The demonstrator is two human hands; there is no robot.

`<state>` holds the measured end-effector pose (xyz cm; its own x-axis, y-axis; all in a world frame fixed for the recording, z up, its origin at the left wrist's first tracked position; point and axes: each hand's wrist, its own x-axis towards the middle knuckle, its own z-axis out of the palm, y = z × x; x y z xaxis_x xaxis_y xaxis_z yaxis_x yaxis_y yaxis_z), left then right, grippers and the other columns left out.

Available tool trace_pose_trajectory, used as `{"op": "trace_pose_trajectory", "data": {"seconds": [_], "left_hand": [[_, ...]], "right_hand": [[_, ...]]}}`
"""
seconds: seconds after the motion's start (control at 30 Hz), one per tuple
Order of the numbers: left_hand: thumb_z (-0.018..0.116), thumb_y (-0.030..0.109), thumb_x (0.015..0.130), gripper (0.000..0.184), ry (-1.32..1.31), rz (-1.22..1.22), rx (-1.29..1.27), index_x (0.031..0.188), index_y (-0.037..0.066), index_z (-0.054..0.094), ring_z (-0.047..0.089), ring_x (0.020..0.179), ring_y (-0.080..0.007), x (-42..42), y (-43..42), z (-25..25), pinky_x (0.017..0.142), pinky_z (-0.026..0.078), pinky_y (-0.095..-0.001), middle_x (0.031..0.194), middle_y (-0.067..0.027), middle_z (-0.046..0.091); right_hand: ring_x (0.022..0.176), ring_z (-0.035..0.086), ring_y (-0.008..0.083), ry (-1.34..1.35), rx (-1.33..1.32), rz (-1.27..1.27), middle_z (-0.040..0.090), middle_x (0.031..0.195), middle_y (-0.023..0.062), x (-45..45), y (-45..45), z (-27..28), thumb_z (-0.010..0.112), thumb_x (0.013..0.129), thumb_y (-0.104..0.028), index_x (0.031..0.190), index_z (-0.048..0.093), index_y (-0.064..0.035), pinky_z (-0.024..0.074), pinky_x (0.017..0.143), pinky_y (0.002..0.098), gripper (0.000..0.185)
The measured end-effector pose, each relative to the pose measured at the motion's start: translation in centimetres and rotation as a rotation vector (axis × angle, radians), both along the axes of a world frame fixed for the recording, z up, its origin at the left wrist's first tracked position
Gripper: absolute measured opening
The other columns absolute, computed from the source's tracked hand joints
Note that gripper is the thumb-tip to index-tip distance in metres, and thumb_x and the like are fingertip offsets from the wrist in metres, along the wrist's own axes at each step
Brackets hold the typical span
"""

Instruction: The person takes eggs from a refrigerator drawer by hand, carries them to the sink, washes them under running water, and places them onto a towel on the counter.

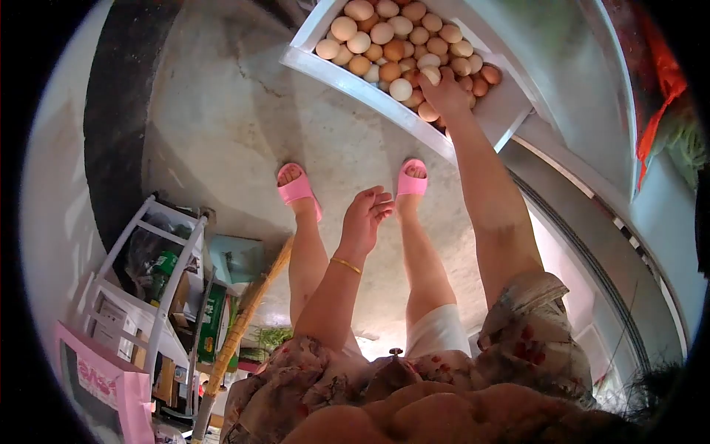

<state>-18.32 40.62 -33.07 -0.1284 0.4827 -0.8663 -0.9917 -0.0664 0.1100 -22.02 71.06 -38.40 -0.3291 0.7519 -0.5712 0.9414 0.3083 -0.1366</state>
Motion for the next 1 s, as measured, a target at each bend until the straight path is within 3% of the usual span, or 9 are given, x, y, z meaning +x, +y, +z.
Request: {"op": "trace_pose_trajectory", "data": {"seconds": [0.2,0.3,0.4,0.5,0.6,0.7,0.8,0.9,1.0], "left_hand": [[0.045,0.019,0.094,0.028,0.02,0.007,0.018,0.115,0.003,0.053,0.061,0.092,-0.0236,-0.4,0.3,-0.1,0.081,0.048,-0.035,0.105,-0.0126,0.062],[0.046,0.02,0.093,0.029,0.05,-0.002,0.02,0.115,0.003,0.053,0.061,0.092,-0.0238,-0.7,0.4,-0.1,0.081,0.048,-0.0353,0.106,-0.0124,0.062],[0.048,0.023,0.093,0.031,0.087,-0.001,0.025,0.117,0.004,0.052,0.061,0.093,-0.0238,-1.0,0.4,-0.3,0.083,0.048,-0.0359,0.107,-0.0121,0.062],[0.049,0.025,0.094,0.032,0.095,0.024,0.059,0.118,0.004,0.052,0.06,0.094,-0.0232,-1.5,0.5,-0.5,0.084,0.047,-0.0359,0.108,-0.0112,0.061],[0.048,0.025,0.094,0.035,0.077,0.071,0.127,0.121,0.004,0.051,0.058,0.097,-0.0222,-2.6,0.6,0.4,0.086,0.046,-0.0354,0.111,-0.0101,0.059],[0.048,0.027,0.094,0.037,0.097,0.106,0.2,0.124,0.005,0.05,0.058,0.099,-0.0227,-2.8,0.6,0.8,0.088,0.046,-0.0362,0.112,-0.0101,0.059],[0.047,0.027,0.095,0.037,0.133,0.085,0.221,0.125,0.005,0.049,0.059,0.1,-0.0234,-3.0,0.7,0.7,0.088,0.046,-0.0371,0.114,-0.0106,0.059],[0.046,0.028,0.095,0.038,0.14,0.104,0.236,0.125,0.005,0.049,0.059,0.1,-0.0241,-2.9,0.5,0.5,0.088,0.047,-0.0381,0.116,-0.0113,0.059],[0.046,0.029,0.096,0.039,0.117,0.125,0.249,0.126,0.005,0.049,0.059,0.102,-0.0254,-3.1,0.5,0.6,0.088,0.047,-0.0392,0.118,-0.0118,0.058]], "right_hand": [[0.109,0.056,0.0366,-0.048,-0.018,-0.019,0.056,0.118,0.0237,-0.3,0.1,0.9,0.053,0.077,-0.062,0.129,0.047,-0.0126,0.0469,0.09,0.0431,0.072],[0.126,0.044,0.0335,-0.039,-0.029,-0.002,0.051,0.13,0.0211,0.4,0.9,-0.6,0.053,0.075,-0.063,0.136,0.041,-0.0182,0.0349,0.099,0.0517,0.077],[0.129,0.041,0.0301,-0.078,-0.054,0.039,0.05,0.131,0.02,-0.1,1.1,0.5,0.051,0.075,-0.064,0.137,0.042,-0.0201,0.0357,0.099,0.0499,0.077],[0.124,0.046,0.0291,0.008,-0.144,-0.066,0.051,0.131,0.0196,0.8,2.1,-0.5,0.055,0.072,-0.065,0.138,0.043,-0.0138,0.038,0.098,0.046,0.084],[0.119,0.051,0.0279,0.528,-0.284,-0.504,0.052,0.131,0.0185,1.2,0.6,3.0,0.065,0.07,-0.058,0.137,0.042,-0.0045,0.0405,0.097,0.0394,0.088],[0.115,0.054,0.0267,0.485,-0.333,-0.572,0.052,0.132,0.0173,2.5,1.4,1.9,0.072,0.07,-0.048,0.135,0.04,0.0027,0.0426,0.095,0.0324,0.088],[0.109,0.056,0.0224,0.421,-0.297,-0.53,0.055,0.124,0.0143,3.6,1.8,-0.8,0.069,0.076,-0.042,0.132,0.044,-0.0008,0.0467,0.088,0.0343,0.074],[0.099,0.058,0.0198,0.639,-0.571,-0.851,0.058,0.113,0.0111,1.9,0.8,3.6,0.064,0.08,-0.044,0.129,0.048,-0.0059,0.0492,0.079,0.0356,0.065],[0.09,0.059,0.0195,0.722,-0.651,-0.827,0.058,0.105,0.0079,3.6,1.2,3.5,0.06,0.084,-0.039,0.121,0.051,-0.0111,0.0502,0.065,0.0344,0.048]]}}
